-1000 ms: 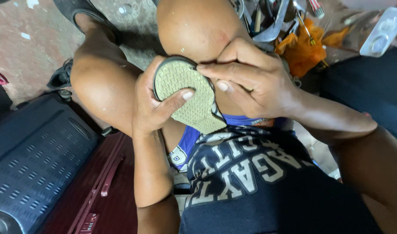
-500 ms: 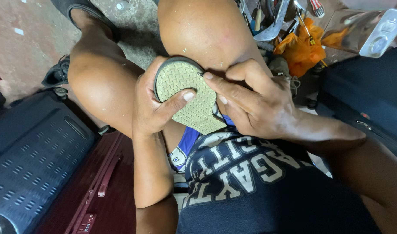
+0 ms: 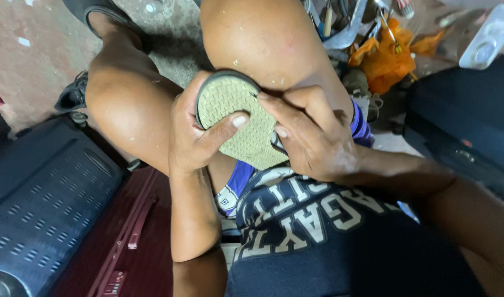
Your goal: The person holds a white and blue sneaker and uses a small metal tool to scrape and clean the sole. The person repeatedly works along the edge where the sole meets the upper, removing debris and residue.
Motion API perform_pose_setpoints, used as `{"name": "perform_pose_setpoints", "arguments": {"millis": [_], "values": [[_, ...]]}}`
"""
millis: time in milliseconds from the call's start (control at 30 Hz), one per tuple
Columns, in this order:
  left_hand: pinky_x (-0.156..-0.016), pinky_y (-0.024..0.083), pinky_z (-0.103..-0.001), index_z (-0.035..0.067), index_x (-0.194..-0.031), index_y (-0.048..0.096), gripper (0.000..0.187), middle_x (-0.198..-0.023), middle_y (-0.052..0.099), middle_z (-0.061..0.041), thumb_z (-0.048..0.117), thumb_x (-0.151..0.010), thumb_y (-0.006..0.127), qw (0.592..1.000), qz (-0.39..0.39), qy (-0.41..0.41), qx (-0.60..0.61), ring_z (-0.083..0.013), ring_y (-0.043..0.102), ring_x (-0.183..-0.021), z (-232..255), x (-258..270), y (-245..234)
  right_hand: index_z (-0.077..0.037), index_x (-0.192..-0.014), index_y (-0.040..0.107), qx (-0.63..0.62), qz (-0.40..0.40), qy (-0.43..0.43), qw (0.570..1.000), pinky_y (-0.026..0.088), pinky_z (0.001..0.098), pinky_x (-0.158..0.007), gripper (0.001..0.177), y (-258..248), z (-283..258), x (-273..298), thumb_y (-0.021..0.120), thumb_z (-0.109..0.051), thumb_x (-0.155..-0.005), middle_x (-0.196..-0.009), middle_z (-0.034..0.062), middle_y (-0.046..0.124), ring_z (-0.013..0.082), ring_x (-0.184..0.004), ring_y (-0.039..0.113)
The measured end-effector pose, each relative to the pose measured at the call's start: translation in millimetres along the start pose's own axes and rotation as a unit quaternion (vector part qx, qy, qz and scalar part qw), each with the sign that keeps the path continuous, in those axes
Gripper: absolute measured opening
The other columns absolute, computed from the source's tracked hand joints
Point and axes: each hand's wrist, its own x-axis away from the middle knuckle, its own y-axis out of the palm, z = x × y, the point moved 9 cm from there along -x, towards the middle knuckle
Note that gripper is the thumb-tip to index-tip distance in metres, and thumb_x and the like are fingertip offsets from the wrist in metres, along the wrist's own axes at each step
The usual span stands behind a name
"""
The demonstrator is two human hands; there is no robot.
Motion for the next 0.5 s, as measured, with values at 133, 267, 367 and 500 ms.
{"name": "perform_pose_setpoints", "arguments": {"millis": [133,267,367,500], "values": [[-0.092,0.055,-0.027,0.001,-0.125,0.063,0.041,-0.107,0.072,-0.006,0.017,-0.092,0.081,1.0,0.009,0.016,-0.014,-0.0112,0.068,-0.098,2,0,1,0.002,-0.146,0.056,0.017,0.004,-0.026,1.0,0.055,0.0255,-0.063,0.046,-3,-5,-10,0.068,0.002,-0.101,-0.114,0.0087,0.051,0.0135,-0.082,0.061],[-0.091,0.055,-0.027,0.001,-0.125,0.063,0.041,-0.106,0.071,-0.006,0.017,-0.092,0.082,1.0,0.004,0.01,-0.003,-0.0108,0.067,-0.098,-1,-2,0,0.001,-0.144,0.059,0.039,0.02,-0.055,0.998,0.054,0.0236,-0.059,0.045,-12,-10,-18,0.071,0.0,-0.101,-0.11,0.0071,0.053,0.013,-0.081,0.06],[-0.09,0.055,-0.026,0.001,-0.125,0.063,0.041,-0.106,0.071,-0.005,0.017,-0.092,0.082,1.0,0.011,0.0,0.011,-0.0104,0.067,-0.097,-3,1,-1,0.0,-0.14,0.064,0.063,0.031,-0.061,0.996,0.05,0.0246,-0.054,0.042,-13,-13,-21,0.073,0.001,-0.099,-0.104,0.0075,0.055,0.0104,-0.072,0.057],[-0.092,0.056,-0.028,0.002,-0.123,0.062,0.042,-0.109,0.071,-0.004,0.016,-0.09,0.084,1.0,0.018,-0.001,-0.006,-0.0111,0.067,-0.1,-3,-2,-2,0.001,-0.137,0.066,0.09,0.035,-0.073,0.993,0.046,0.0267,-0.047,0.043,-9,-14,-28,0.072,0.004,-0.094,-0.102,0.0082,0.057,0.0082,-0.061,0.052]]}}
